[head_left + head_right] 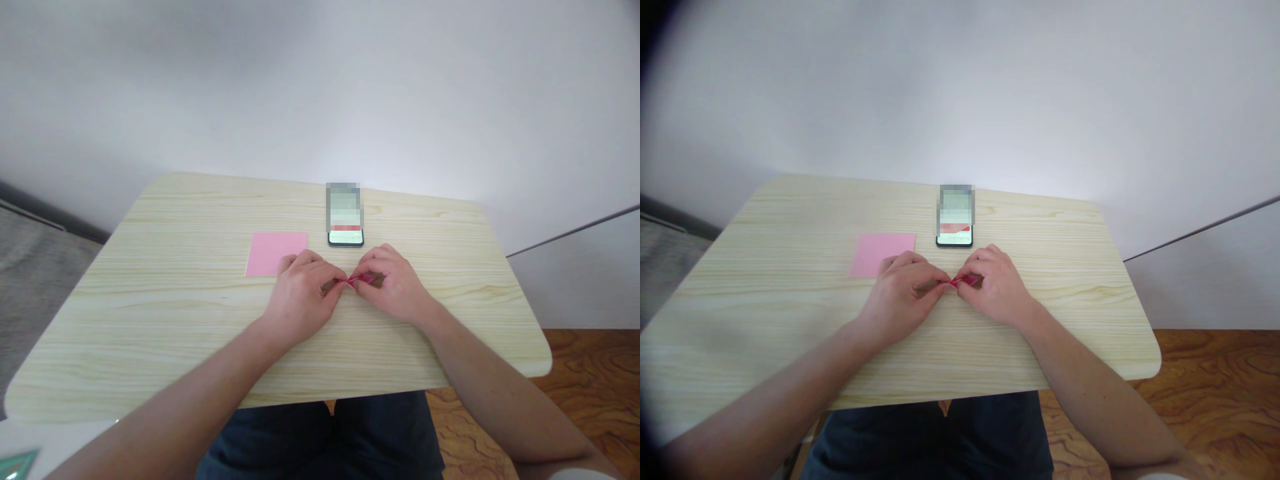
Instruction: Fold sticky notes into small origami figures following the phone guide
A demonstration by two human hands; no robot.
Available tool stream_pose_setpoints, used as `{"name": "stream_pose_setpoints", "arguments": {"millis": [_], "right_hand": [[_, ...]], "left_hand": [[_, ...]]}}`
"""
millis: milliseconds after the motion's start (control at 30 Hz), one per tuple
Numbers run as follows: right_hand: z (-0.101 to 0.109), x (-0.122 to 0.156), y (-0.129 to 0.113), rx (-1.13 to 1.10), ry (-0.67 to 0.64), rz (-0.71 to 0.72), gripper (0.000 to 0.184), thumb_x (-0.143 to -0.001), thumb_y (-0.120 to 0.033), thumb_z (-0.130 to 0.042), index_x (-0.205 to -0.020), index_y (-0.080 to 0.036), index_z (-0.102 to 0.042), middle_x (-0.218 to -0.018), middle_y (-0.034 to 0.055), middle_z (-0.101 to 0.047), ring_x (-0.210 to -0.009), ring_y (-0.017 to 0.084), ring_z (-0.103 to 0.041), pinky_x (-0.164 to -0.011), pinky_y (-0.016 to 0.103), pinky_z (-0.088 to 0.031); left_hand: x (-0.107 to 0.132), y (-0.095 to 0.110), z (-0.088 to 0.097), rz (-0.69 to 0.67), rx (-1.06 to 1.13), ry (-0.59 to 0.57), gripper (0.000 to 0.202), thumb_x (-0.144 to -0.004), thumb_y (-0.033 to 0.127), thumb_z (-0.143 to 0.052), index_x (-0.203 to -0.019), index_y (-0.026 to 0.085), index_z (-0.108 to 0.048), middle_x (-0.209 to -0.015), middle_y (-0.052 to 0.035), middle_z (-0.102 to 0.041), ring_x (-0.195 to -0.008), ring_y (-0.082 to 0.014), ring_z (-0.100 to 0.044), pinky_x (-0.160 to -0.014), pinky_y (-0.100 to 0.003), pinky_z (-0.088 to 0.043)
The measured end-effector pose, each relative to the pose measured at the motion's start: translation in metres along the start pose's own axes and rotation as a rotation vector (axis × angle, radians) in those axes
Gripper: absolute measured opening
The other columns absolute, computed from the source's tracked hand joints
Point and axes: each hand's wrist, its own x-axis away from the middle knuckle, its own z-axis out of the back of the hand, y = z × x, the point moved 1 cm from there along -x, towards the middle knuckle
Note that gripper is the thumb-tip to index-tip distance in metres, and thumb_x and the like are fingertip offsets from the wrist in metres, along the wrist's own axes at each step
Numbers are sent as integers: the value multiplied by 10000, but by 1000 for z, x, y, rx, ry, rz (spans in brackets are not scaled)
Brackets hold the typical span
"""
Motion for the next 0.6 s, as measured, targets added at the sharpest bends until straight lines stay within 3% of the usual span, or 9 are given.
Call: {"name": "stream_pose_setpoints", "arguments": {"millis": [267,600], "right_hand": [[-2,0,2,43,-29,8,78,-836,-210,-775,-901,-253,-771,-894,41,-692,-905,238,-585,-806,407,-487],[-1,1,5,23,-39,-11,29,-854,-226,-773,-852,-252,-761,-852,28,-691,-867,222,-579,-780,391,-467]], "left_hand": [[0,2,2,-18,-2,-21,155,-933,214,-646,-1020,293,-747,-944,19,-780,-986,-233,-614,-920,-454,-383],[-1,1,2,-43,12,-42,144,-928,186,-637,-962,278,-743,-964,24,-773,-999,-217,-634,-922,-427,-392]]}}
